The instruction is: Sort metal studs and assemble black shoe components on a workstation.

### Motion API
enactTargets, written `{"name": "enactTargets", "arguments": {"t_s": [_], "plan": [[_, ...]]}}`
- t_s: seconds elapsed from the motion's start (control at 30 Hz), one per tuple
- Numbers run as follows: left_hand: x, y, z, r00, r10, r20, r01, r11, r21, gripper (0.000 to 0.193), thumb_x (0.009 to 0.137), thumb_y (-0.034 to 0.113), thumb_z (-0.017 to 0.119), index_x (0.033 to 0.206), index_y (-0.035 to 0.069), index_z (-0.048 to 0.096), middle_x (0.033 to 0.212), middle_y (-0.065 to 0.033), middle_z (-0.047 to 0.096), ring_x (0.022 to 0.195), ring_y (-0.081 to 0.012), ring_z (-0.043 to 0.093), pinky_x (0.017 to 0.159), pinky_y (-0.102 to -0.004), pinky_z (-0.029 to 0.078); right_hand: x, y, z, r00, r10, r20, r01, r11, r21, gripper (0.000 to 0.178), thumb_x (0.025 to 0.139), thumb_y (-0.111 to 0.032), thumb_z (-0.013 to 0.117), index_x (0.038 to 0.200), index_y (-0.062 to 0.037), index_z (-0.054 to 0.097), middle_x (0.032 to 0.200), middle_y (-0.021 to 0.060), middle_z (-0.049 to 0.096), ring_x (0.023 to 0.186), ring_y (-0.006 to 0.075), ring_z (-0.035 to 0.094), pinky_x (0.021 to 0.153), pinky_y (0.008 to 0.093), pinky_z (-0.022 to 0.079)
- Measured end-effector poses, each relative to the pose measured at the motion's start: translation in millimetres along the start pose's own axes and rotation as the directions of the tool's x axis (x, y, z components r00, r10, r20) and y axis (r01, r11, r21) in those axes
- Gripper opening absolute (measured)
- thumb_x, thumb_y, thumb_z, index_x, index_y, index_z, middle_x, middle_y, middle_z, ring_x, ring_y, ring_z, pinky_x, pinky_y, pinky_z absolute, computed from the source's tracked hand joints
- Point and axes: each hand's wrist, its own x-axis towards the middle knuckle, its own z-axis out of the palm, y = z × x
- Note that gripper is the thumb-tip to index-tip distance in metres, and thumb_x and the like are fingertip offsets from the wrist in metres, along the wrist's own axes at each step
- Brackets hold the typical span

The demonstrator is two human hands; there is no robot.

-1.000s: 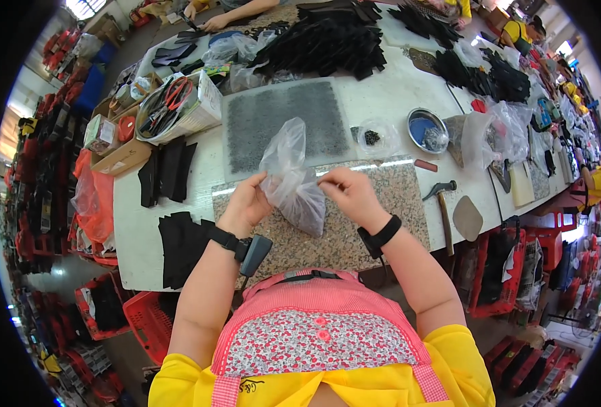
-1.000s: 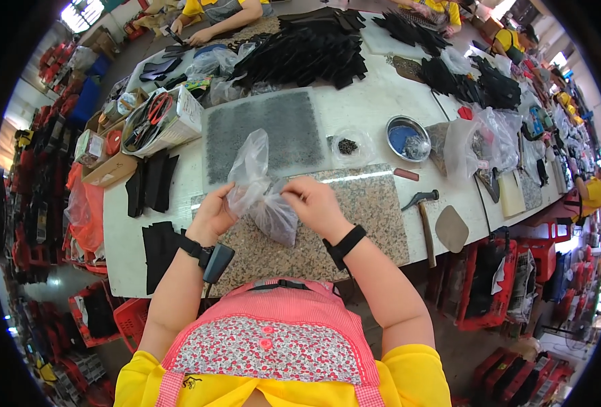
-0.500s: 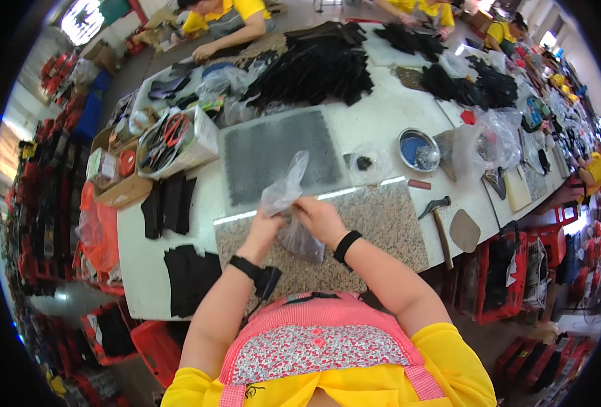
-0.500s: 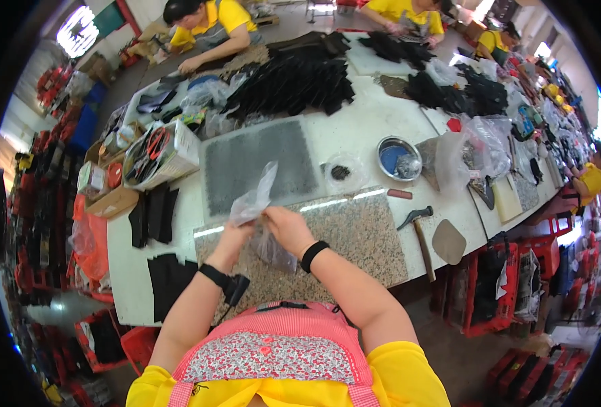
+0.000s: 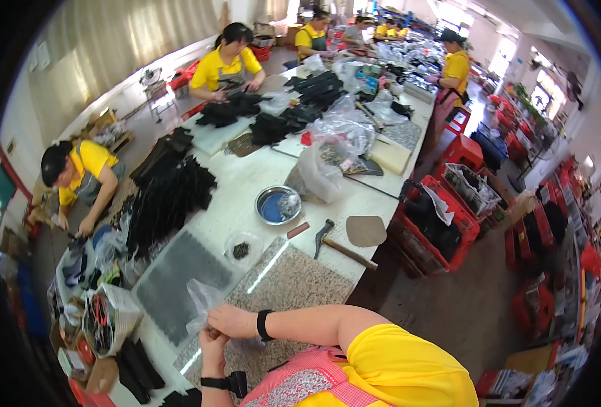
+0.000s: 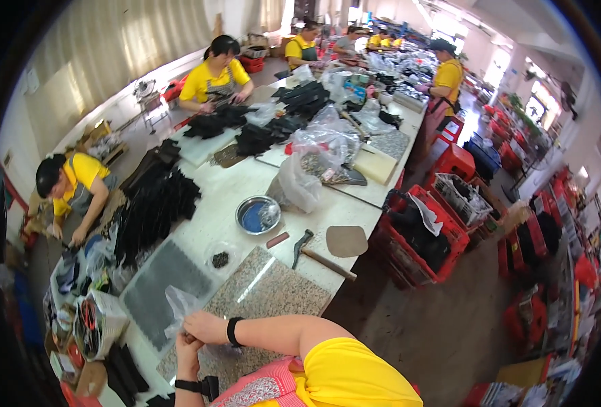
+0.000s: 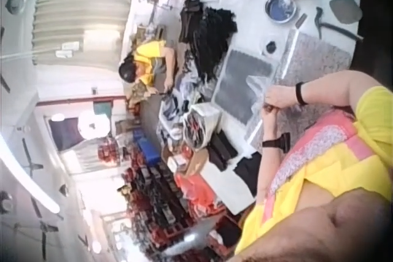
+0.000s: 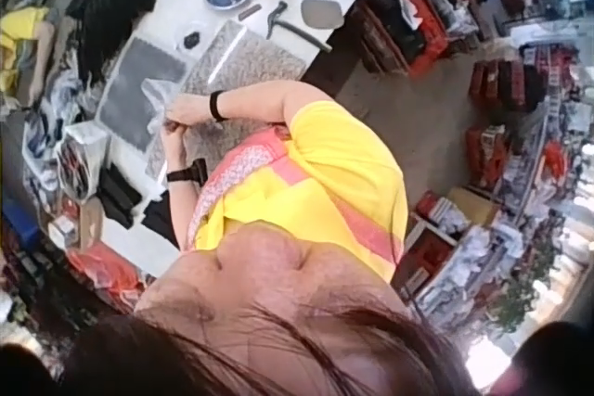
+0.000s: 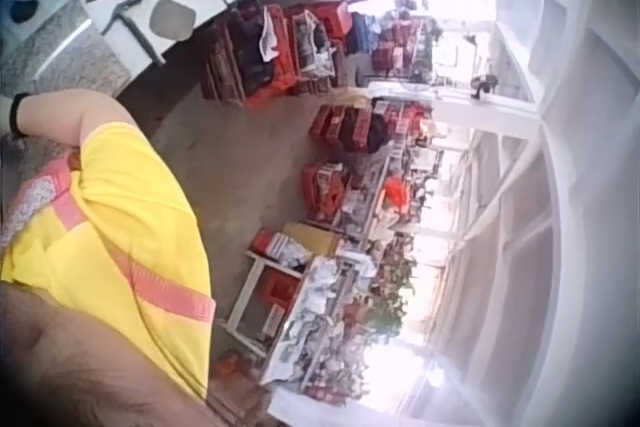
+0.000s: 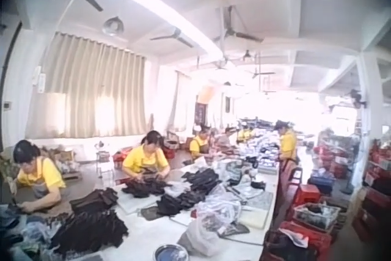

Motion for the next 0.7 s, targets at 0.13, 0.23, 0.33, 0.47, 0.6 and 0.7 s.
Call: {"name": "enactTargets", "arguments": {"t_s": [0.13, 0.23, 0.33, 0.47, 0.6, 0.7], "plan": [[-5, -1, -1, 1.000, -0.003, -0.009, 0.004, 0.995, 0.095, 0.045, 0.075, -0.006, 0.065, 0.113, -0.003, 0.041, 0.102, -0.0124, 0.061, 0.094, -0.0207, 0.061, 0.081, -0.0307, 0.049, -4, -7, 3, 0.968, 0.245, 0.050, -0.250, 0.950, 0.189, 0.013, 0.079, -0.012, 0.053, 0.084, -0.0001, 0.057, 0.093, 0.0169, 0.057, 0.089, 0.0340, 0.053, 0.080, 0.0399, 0.041], [-6, -10, -8, 0.996, 0.087, -0.030, -0.087, 0.996, -0.004, 0.044, 0.078, -0.005, 0.065, 0.116, -0.002, 0.045, 0.104, -0.0108, 0.061, 0.094, -0.0194, 0.061, 0.083, -0.0303, 0.049, -3, 2, 1, 0.989, 0.027, 0.143, -0.048, 0.988, 0.149, 0.016, 0.079, -0.014, 0.054, 0.071, -0.0012, 0.058, 0.087, 0.0161, 0.057, 0.088, 0.0332, 0.052, 0.080, 0.0399, 0.040], [-7, -5, 6, 0.987, 0.159, -0.026, -0.158, 0.987, 0.037, 0.035, 0.082, 0.006, 0.066, 0.116, 0.000, 0.059, 0.113, -0.0092, 0.062, 0.101, -0.0177, 0.059, 0.085, -0.0311, 0.045, -8, 3, -6, 0.995, 0.098, -0.012, -0.088, 0.937, 0.339, 0.020, 0.076, -0.018, 0.058, 0.063, -0.0031, 0.059, 0.079, 0.0143, 0.057, 0.086, 0.0333, 0.050, 0.081, 0.0404, 0.037], [-9, 22, 23, 0.965, 0.256, -0.066, -0.205, 0.883, 0.423, 0.042, 0.083, 0.004, 0.066, 0.122, 0.004, 0.051, 0.103, -0.0055, 0.062, 0.092, -0.0167, 0.060, 0.085, -0.0315, 0.046, -4, -3, -37, 0.997, 0.077, -0.026, -0.056, 0.880, 0.471, 0.017, 0.075, -0.017, 0.062, 0.066, -0.0029, 0.061, 0.073, 0.0096, 0.057, 0.075, 0.0244, 0.053, 0.072, 0.0348, 0.041], [-4, 12, 3, 0.947, 0.318, 0.054, -0.322, 0.935, 0.149, 0.035, 0.082, 0.008, 0.064, 0.114, 0.003, 0.052, 0.101, -0.0057, 0.061, 0.087, -0.0163, 0.058, 0.080, -0.0308, 0.045, 2, -12, -54, 0.884, 0.333, 0.328, -0.393, 0.148, 0.908, 0.015, 0.079, -0.015, 0.066, 0.074, -0.0023, 0.060, 0.071, 0.0036, 0.060, 0.062, 0.0105, 0.052, 0.056, 0.0248, 0.041], [-20, 33, 11, 0.974, 0.185, 0.131, -0.165, 0.975, -0.151, 0.028, 0.080, 0.010, 0.062, 0.105, 0.001, 0.053, 0.097, -0.0057, 0.059, 0.084, -0.0162, 0.055, 0.076, -0.0288, 0.043, 5, -11, -55, 0.849, 0.379, 0.368, -0.370, -0.069, 0.926, 0.010, 0.082, -0.011, 0.065, 0.081, -0.0026, 0.060, 0.075, 0.0026, 0.061, 0.061, 0.0077, 0.052, 0.054, 0.0224, 0.040]]}}
